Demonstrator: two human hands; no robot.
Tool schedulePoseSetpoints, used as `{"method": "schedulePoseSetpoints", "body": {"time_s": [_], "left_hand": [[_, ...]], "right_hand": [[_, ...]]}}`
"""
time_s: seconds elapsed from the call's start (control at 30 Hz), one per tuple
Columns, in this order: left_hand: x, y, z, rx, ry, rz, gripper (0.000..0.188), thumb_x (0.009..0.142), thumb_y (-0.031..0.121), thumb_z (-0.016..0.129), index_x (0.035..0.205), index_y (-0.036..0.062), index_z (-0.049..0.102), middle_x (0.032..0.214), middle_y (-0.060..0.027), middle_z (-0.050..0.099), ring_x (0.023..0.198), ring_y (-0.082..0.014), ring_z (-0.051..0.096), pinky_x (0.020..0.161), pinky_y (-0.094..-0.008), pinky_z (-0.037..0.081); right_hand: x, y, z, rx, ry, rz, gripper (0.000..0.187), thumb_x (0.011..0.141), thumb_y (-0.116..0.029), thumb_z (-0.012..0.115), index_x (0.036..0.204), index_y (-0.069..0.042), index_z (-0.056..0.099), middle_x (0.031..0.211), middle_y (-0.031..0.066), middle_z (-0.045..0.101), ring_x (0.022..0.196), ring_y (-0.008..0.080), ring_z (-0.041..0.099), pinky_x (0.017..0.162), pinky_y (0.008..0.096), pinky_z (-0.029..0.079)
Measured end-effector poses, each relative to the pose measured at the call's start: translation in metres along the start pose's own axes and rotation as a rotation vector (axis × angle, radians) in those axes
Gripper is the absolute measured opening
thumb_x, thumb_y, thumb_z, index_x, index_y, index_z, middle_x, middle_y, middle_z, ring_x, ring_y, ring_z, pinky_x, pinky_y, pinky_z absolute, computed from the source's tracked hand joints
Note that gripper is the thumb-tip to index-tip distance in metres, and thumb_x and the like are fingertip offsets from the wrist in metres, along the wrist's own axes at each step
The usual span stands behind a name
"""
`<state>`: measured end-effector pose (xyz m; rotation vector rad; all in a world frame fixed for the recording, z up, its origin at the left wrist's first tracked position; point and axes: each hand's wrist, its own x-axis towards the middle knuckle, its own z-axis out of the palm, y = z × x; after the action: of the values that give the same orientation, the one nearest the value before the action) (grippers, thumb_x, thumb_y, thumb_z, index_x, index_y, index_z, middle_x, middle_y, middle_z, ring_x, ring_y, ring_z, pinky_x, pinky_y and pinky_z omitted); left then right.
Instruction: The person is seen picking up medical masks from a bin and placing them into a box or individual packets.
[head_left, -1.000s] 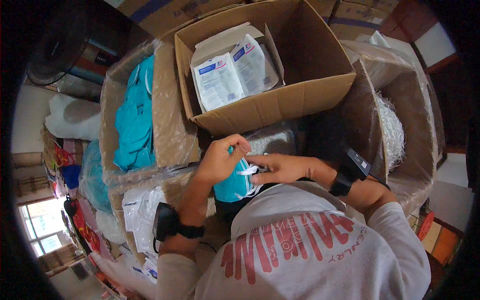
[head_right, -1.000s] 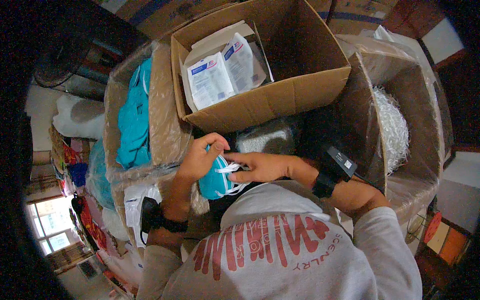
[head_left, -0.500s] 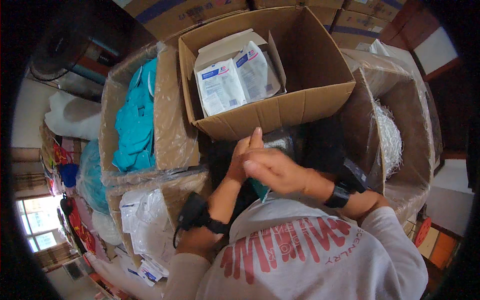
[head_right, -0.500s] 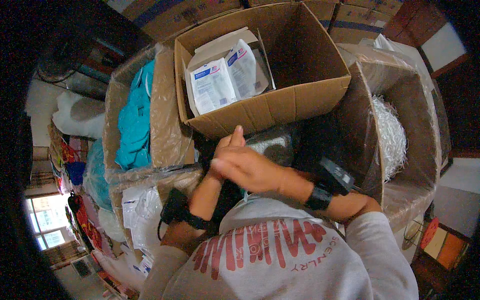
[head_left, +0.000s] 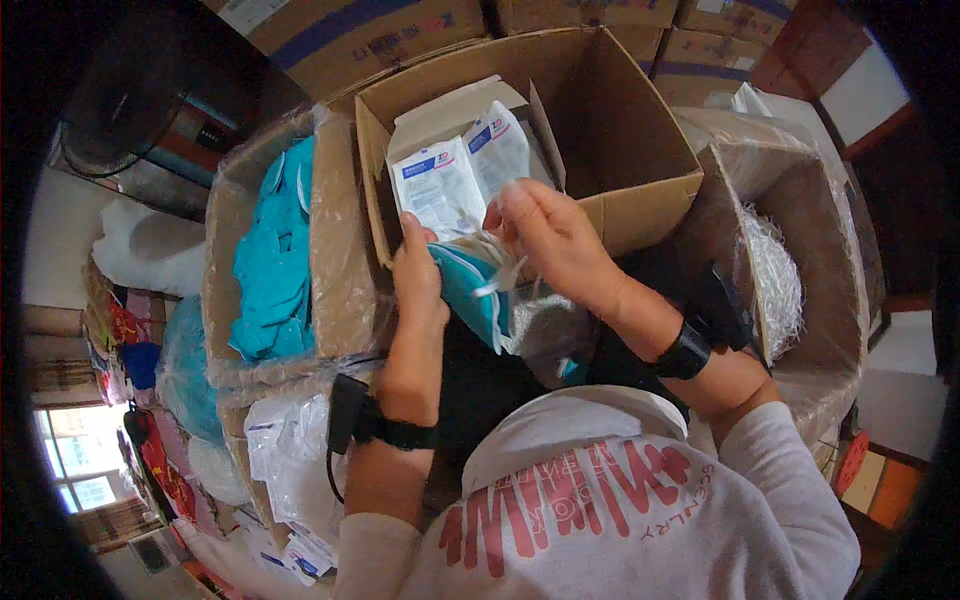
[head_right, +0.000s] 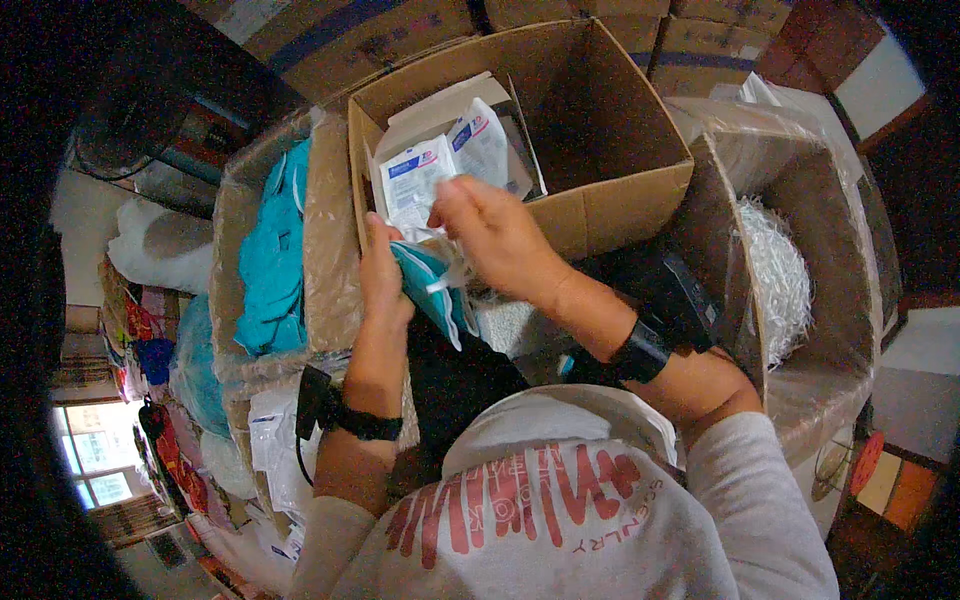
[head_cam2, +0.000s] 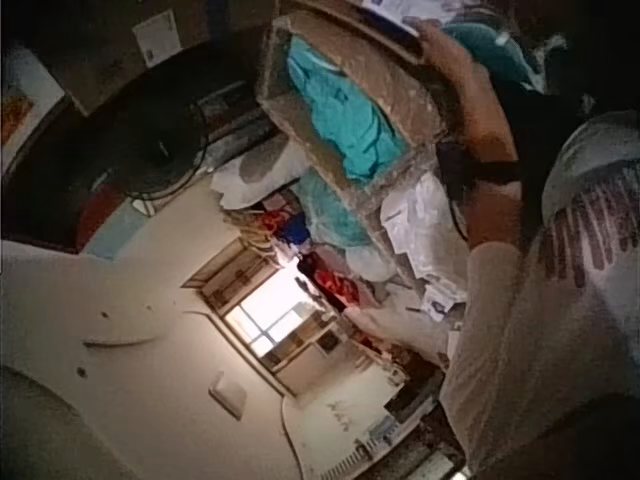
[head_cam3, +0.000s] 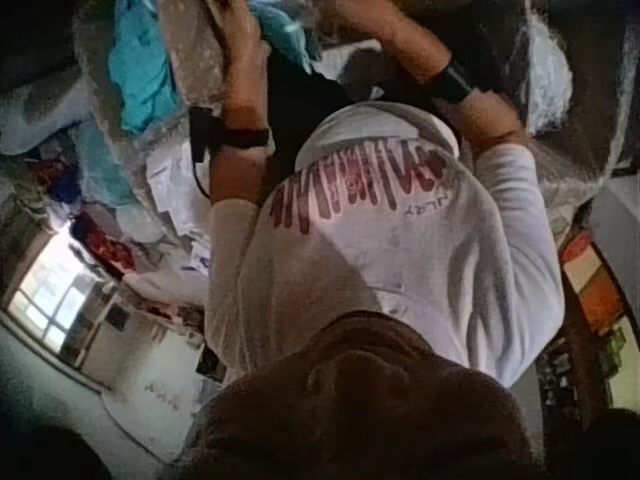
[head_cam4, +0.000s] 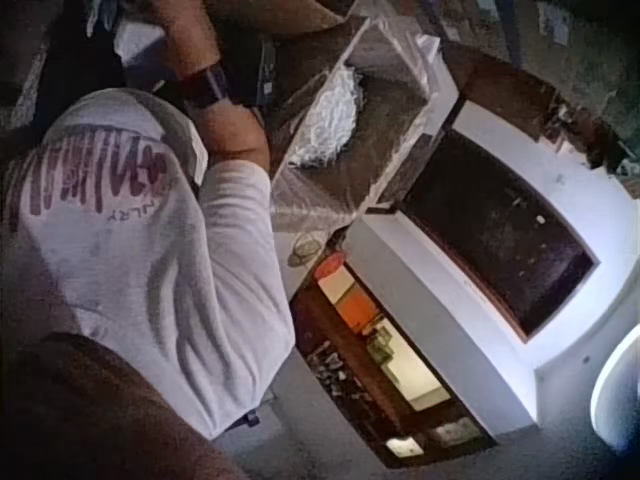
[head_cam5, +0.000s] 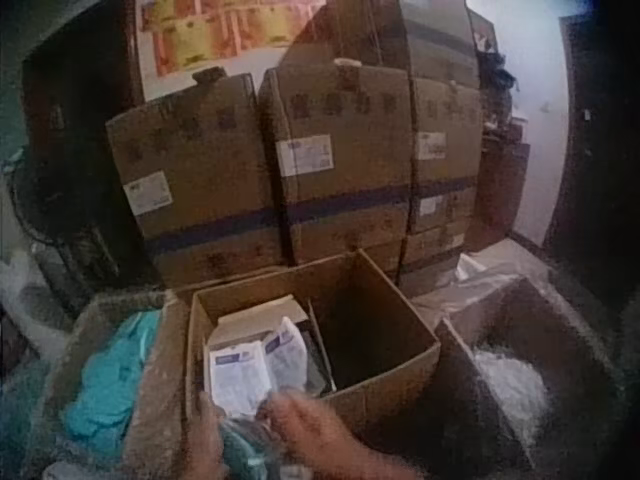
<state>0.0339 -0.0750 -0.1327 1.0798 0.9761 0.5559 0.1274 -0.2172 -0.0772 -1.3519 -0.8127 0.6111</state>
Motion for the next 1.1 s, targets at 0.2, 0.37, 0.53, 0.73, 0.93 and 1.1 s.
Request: {"method": "schedulePoseSetpoints", "body": {"time_s": [0.2, 0.37, 0.53, 0.73, 0.93, 1.1], "left_hand": [[0.0, -0.011, 0.005, -0.154, 0.123, -0.044, 0.052, 0.086, 0.057, 0.041, 0.077, 0.006, 0.049, 0.072, -0.0021, 0.047, 0.068, -0.0132, 0.046, 0.063, -0.0265, 0.041], [-0.01, -0.002, 0.01, -0.077, 0.231, -0.091, 0.054, 0.086, 0.057, 0.041, 0.081, 0.0046, 0.05, 0.076, -0.0042, 0.049, 0.071, -0.0142, 0.048, 0.065, -0.0281, 0.042], [-0.01, -0.015, 0.01, -0.042, 0.195, -0.175, 0.06, 0.087, 0.056, 0.041, 0.097, -0.0004, 0.056, 0.084, -0.0059, 0.053, 0.077, -0.0149, 0.051, 0.068, -0.0283, 0.043], [0.074, -0.097, 0.0, -0.332, -0.274, -0.103, 0.061, 0.089, 0.052, 0.038, 0.114, -0.0032, 0.049, 0.101, -0.0097, 0.055, 0.089, -0.0185, 0.053, 0.075, -0.0311, 0.045], [0.113, 0.011, -0.058, -0.494, 0.13, -0.022, 0.057, 0.092, 0.05, 0.031, 0.117, 0.0017, 0.046, 0.114, -0.0122, 0.053, 0.102, -0.0273, 0.051, 0.087, -0.0409, 0.042], [0.06, 0.065, -0.088, -0.485, 0.41, 0.06, 0.064, 0.089, 0.057, 0.025, 0.124, 0.0048, 0.042, 0.127, -0.0129, 0.045, 0.112, -0.032, 0.045, 0.096, -0.0485, 0.035]], "right_hand": [[-0.029, 0.028, 0.007, 0.397, -0.151, 0.318, 0.04, 0.095, -0.037, 0.036, 0.108, -0.003, 0.054, 0.098, 0.0014, 0.054, 0.09, 0.0084, 0.047, 0.083, 0.0246, 0.039], [-0.055, 0.033, 0.001, 0.127, -0.324, 0.4, 0.032, 0.093, -0.028, 0.046, 0.11, -0.002, 0.053, 0.096, -0.0001, 0.056, 0.089, 0.0076, 0.048, 0.079, 0.0242, 0.041], [-0.057, 0.024, -0.014, -0.283, 0.013, -0.177, 0.023, 0.093, -0.019, 0.043, 0.097, 0.0, 0.056, 0.08, 0.0095, 0.055, 0.073, 0.0171, 0.052, 0.069, 0.0283, 0.042], [-0.026, -0.027, 0.045, -0.163, -0.331, -0.39, 0.023, 0.091, -0.02, 0.044, 0.079, -0.001, 0.052, 0.071, 0.0114, 0.05, 0.064, 0.0264, 0.051, 0.06, 0.0334, 0.042], [-0.043, -0.075, 0.041, -0.428, -0.662, -0.712, 0.024, 0.086, -0.022, 0.046, 0.069, -0.007, 0.053, 0.067, 0.0106, 0.054, 0.06, 0.025, 0.055, 0.052, 0.0336, 0.045], [-0.059, -0.046, -0.075, -0.629, -0.046, -0.478, 0.027, 0.089, -0.023, 0.041, 0.075, -0.006, 0.056, 0.065, 0.0102, 0.053, 0.058, 0.0276, 0.052, 0.053, 0.0368, 0.042]]}}
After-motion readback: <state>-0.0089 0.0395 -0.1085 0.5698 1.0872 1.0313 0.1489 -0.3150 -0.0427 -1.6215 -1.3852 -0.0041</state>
